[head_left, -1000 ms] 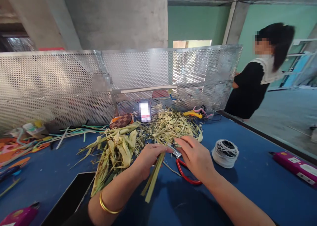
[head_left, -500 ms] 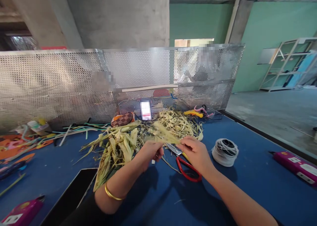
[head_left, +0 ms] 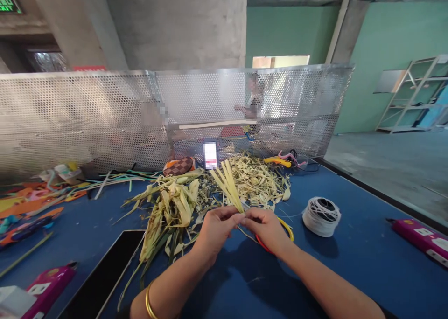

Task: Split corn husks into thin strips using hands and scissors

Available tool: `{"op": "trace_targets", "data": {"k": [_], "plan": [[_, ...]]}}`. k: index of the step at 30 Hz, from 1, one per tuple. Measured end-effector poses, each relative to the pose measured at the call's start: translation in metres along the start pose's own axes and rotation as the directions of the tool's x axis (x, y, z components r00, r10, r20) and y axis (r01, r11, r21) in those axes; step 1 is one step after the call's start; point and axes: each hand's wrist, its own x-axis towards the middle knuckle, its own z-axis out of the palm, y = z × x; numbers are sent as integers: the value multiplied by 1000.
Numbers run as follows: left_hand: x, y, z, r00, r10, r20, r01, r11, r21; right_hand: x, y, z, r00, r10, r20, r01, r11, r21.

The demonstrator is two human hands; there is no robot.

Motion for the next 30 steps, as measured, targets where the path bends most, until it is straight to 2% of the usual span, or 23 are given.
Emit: {"op": "trace_targets", "data": {"k": [4, 6, 8, 10, 13, 17, 19, 25, 30], "plan": [[-11, -6, -1, 996, -40, -80, 30, 992, -123, -7, -2, 11, 997, 24, 79, -25, 1000, 4], [-13, -8, -3, 990, -56, -128, 39, 991, -131, -9, -4, 12, 994, 13, 110, -11, 1000, -16], [-12, -10, -4, 985, -51, -162, 35, 995, -98, -9, -6, 9, 996, -3, 94, 7, 999, -49], [-10, -11, -5, 991, -32, -133, 25, 998, -55, -7, -8, 5, 1000, 7, 14, -6, 999, -50], [-11, -13, -2, 1000, 0, 9, 1, 999, -33, -4, -10, -1, 994, 61, -88, -58, 997, 41], [-14, -18, 3, 993, 21, 116, -19, 1000, -20, -4, -13, -2, 996, 91, -10, -89, 988, 125], [-13, -21, 3, 991, 21, 132, -23, 1000, 12, -5, -13, -1, 996, 90, 16, -91, 989, 120], [-10, -26, -1, 994, 52, 97, -64, 990, 128, -6, -11, -2, 998, 61, -27, -59, 996, 70], [-10, -28, -1, 994, 58, 90, -69, 989, 131, -6, -9, -3, 999, 48, -20, -46, 996, 71]]}}
